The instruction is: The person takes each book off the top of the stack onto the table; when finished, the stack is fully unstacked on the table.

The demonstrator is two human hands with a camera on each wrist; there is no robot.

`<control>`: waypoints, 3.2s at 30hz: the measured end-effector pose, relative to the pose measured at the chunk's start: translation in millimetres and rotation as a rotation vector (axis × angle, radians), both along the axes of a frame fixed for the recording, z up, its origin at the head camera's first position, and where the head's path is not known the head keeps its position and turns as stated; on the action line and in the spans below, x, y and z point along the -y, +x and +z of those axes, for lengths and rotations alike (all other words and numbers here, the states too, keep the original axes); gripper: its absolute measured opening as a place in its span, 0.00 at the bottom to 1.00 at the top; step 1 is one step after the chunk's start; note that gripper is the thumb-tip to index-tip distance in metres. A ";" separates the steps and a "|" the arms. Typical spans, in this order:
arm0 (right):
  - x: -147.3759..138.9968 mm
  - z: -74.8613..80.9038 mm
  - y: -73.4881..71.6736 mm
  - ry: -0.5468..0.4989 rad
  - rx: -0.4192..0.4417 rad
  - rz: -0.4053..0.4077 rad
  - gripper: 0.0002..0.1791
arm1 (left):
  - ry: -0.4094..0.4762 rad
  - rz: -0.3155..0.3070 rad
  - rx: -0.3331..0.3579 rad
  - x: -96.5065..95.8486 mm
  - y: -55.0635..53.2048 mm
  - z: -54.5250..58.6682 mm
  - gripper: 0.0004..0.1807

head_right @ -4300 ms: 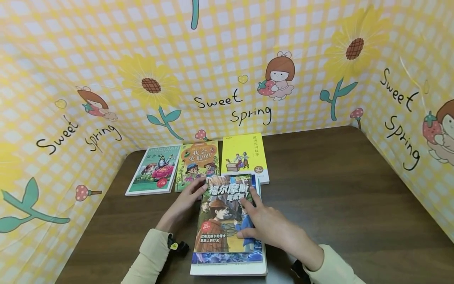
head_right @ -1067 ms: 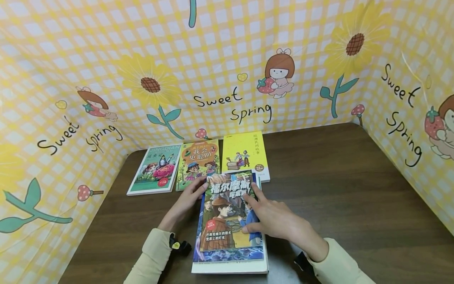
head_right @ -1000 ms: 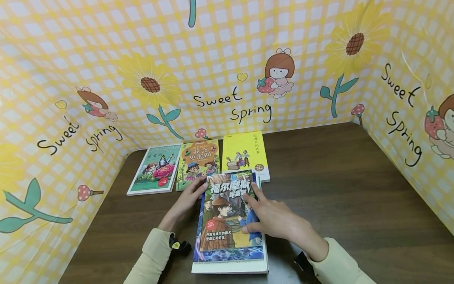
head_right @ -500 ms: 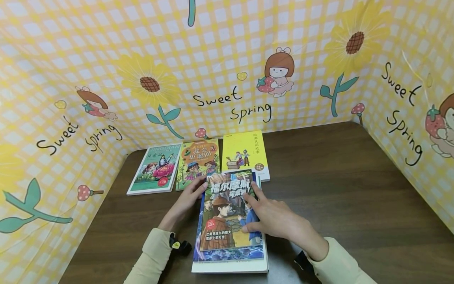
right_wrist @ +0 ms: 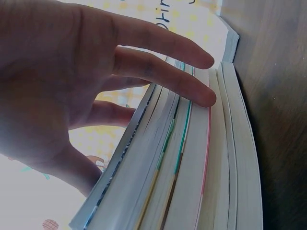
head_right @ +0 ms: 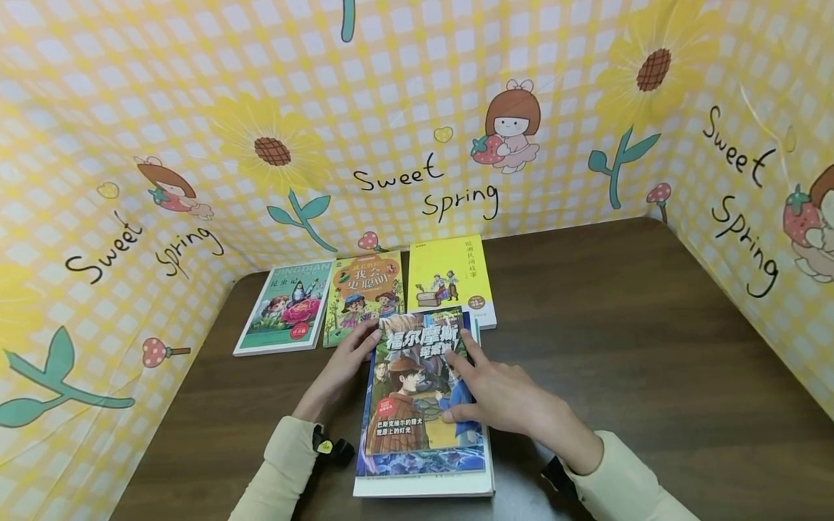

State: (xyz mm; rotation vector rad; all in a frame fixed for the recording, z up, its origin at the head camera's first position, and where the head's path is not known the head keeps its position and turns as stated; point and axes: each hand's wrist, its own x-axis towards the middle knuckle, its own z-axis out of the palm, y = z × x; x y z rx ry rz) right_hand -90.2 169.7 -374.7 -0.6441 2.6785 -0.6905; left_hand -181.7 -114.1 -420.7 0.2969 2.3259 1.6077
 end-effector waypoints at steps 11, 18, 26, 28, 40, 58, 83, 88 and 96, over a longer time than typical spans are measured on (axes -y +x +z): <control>-0.4 1.7 0.3 0.005 -0.012 -0.001 0.50 | -0.012 0.004 -0.016 -1.0 1.4 1.6 0.29; -0.5 1.5 0.6 0.007 -0.004 -0.006 0.50 | -0.009 0.005 -0.009 -1.2 2.7 2.9 0.28; 0.1 -1.3 -0.1 0.022 -0.014 -0.009 0.50 | 0.004 0.043 -0.034 3.6 -12.3 -30.4 0.29; 0.4 -1.7 -0.4 0.030 -0.015 -0.012 0.50 | 0.004 0.037 -0.029 4.3 -13.6 -30.8 0.29; -2.6 1.2 -1.8 -0.053 0.033 -0.030 0.49 | 0.004 -0.049 0.006 3.6 -3.3 -1.1 0.27; -26.9 7.9 -26.9 -0.192 0.108 -0.028 0.46 | 0.009 -0.085 0.003 16.0 -18.0 -20.3 0.26; -126.9 -12.5 -74.1 -0.807 0.134 -0.663 0.29 | -0.009 -0.341 0.123 31.2 -14.3 -4.4 0.45; -133.5 -25.8 -80.3 -0.825 0.130 -0.715 0.27 | 0.002 -0.336 0.143 32.8 -14.3 -4.2 0.45; -147.5 -37.1 -83.9 -1.051 0.330 -0.647 0.40 | 0.000 -0.338 0.161 27.8 -14.8 -1.5 0.44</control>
